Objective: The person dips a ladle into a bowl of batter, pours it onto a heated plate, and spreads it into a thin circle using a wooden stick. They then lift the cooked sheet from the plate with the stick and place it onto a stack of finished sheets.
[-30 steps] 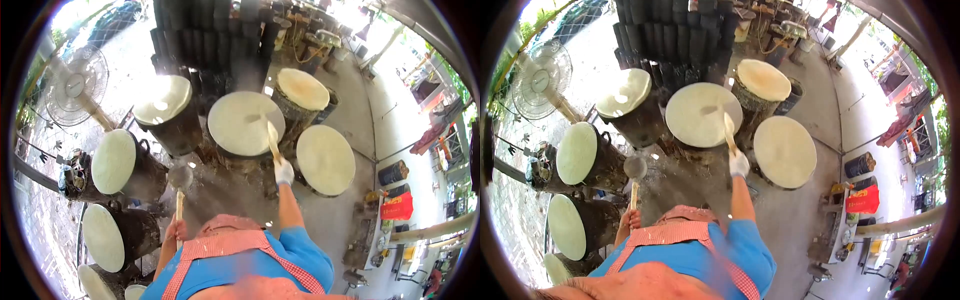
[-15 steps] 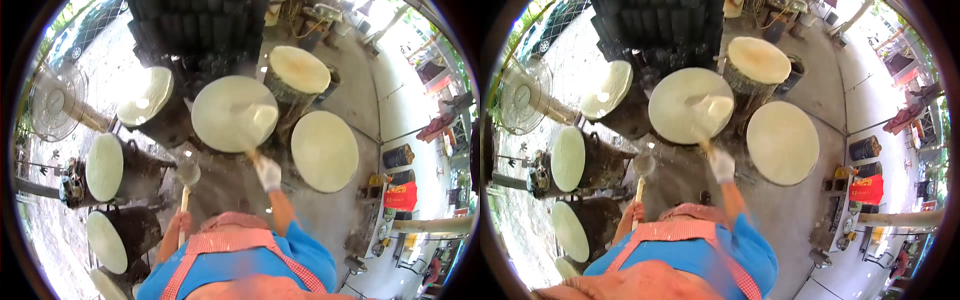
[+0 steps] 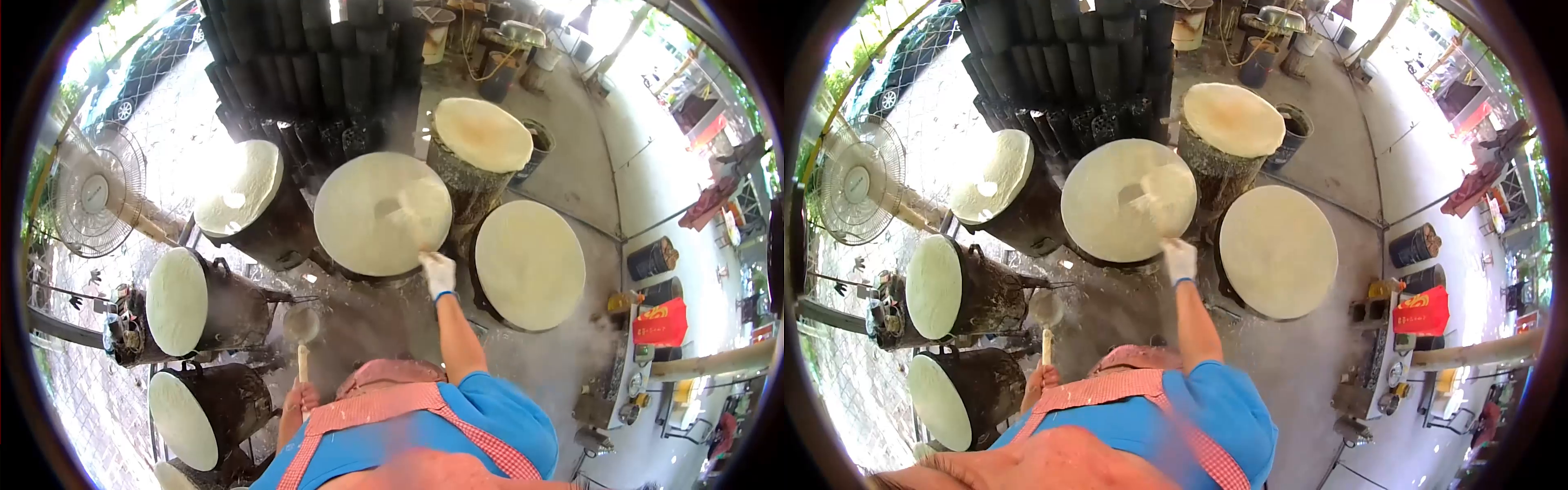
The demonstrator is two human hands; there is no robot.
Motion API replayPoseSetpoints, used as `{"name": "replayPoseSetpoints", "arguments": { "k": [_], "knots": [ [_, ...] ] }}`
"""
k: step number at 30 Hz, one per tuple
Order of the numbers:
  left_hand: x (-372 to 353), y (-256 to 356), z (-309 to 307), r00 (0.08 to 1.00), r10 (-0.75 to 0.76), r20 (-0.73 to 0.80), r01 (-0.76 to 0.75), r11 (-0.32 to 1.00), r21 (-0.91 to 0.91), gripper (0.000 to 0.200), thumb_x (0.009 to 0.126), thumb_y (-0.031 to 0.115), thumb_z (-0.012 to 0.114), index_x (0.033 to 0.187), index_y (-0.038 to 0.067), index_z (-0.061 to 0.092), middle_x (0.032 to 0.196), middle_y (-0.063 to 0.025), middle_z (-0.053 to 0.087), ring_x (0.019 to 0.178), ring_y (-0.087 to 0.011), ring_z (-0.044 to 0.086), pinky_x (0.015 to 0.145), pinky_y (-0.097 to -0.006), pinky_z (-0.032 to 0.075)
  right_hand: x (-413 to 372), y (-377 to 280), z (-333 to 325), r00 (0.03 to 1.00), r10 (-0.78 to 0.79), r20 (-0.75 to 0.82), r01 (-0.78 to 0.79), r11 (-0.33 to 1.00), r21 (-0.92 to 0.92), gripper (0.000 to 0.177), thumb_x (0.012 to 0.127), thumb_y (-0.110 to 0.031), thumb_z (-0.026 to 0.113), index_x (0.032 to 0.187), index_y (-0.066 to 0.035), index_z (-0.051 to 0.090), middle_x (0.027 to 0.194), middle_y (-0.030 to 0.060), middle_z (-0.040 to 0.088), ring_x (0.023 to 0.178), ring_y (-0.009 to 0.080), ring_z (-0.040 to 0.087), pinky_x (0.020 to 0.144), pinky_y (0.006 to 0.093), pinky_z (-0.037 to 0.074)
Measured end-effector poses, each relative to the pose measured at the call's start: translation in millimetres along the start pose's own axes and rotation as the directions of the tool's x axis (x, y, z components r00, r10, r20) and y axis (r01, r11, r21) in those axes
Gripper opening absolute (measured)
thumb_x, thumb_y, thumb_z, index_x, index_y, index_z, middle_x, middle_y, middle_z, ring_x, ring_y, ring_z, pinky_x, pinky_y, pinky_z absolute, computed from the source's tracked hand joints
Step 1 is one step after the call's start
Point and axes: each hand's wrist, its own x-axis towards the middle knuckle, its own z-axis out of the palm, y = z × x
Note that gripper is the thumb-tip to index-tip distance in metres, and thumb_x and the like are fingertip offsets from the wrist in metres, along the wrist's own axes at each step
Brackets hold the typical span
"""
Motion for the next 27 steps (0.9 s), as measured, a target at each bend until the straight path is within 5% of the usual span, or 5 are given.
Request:
{"name": "replayPoseSetpoints", "arguments": {
  "k": [4, 6, 10, 15, 27],
  "knots": [
    [-3.0, 33.8, -6.0, 0.981, -0.136, 0.139, 0.181, 0.9, -0.396, 0.028, 0.096, 0.025, 0.045, 0.072, 0.011, 0.038, 0.058, 0.0055, 0.03, 0.047, -0.0047, 0.028, 0.039, -0.021, 0.026, -15.9, -42.1, -22.1, 0.959, -0.185, 0.214, 0.249, 0.911, -0.328, 0.027, 0.075, -0.019, 0.066, 0.091, 0.002, 0.069, 0.082, 0.0091, 0.07, 0.075, 0.0184, 0.063, 0.072, 0.0304, 0.047],
    [-7.6, 46.4, -22.9, 0.967, -0.078, 0.244, 0.161, 0.927, -0.34, 0.029, 0.096, 0.021, 0.043, 0.07, 0.01, 0.036, 0.057, 0.0032, 0.031, 0.046, -0.0058, 0.029, 0.038, -0.0217, 0.027, -20.0, -44.8, -44.6, 0.945, 0.327, -0.029, -0.307, 0.911, 0.276, 0.017, 0.078, -0.014, 0.063, 0.083, 0.0, 0.069, 0.064, 0.0029, 0.063, 0.058, 0.015, 0.055, 0.054, 0.033, 0.043],
    [-2.3, 64.3, -37.7, 0.94, -0.14, 0.312, 0.297, 0.784, -0.545, 0.03, 0.095, 0.02, 0.04, 0.068, 0.01, 0.036, 0.055, 0.0012, 0.031, 0.044, -0.0082, 0.032, 0.04, -0.024, 0.032, -75.7, 19.1, 16.6, 0.985, 0.169, -0.016, -0.152, 0.919, 0.363, 0.011, 0.075, -0.017, 0.073, 0.079, -0.008, 0.068, 0.056, -0.0009, 0.053, 0.041, 0.0091, 0.042, 0.037, 0.0257, 0.031],
    [-10.5, 74.2, -2.7, 0.942, -0.237, 0.239, 0.336, 0.691, -0.64, 0.029, 0.091, 0.019, 0.043, 0.064, 0.013, 0.037, 0.051, 0.0039, 0.032, 0.04, -0.0069, 0.035, 0.037, -0.0217, 0.031, -61.1, -22.1, -29.4, 0.996, 0.076, 0.037, -0.068, 0.983, -0.17, 0.028, 0.078, -0.018, 0.067, 0.1, -0.001, 0.068, 0.089, 0.0054, 0.07, 0.08, 0.0084, 0.06, 0.075, 0.0251, 0.047],
    [85.4, 125.8, 17.8, 0.917, -0.286, 0.279, 0.389, 0.8, -0.457, 0.032, 0.086, 0.021, 0.048, 0.057, 0.011, 0.037, 0.049, 0.0012, 0.031, 0.037, -0.0119, 0.029, 0.034, -0.0267, 0.028, -5.3, -39.5, -68.1, 0.89, -0.416, 0.189, 0.35, 0.355, -0.867, 0.023, 0.083, -0.04, 0.058, 0.082, -0.019, 0.065, 0.063, 0.0125, 0.058, 0.055, 0.0326, 0.06, 0.052, 0.0449, 0.048]
  ]
}}
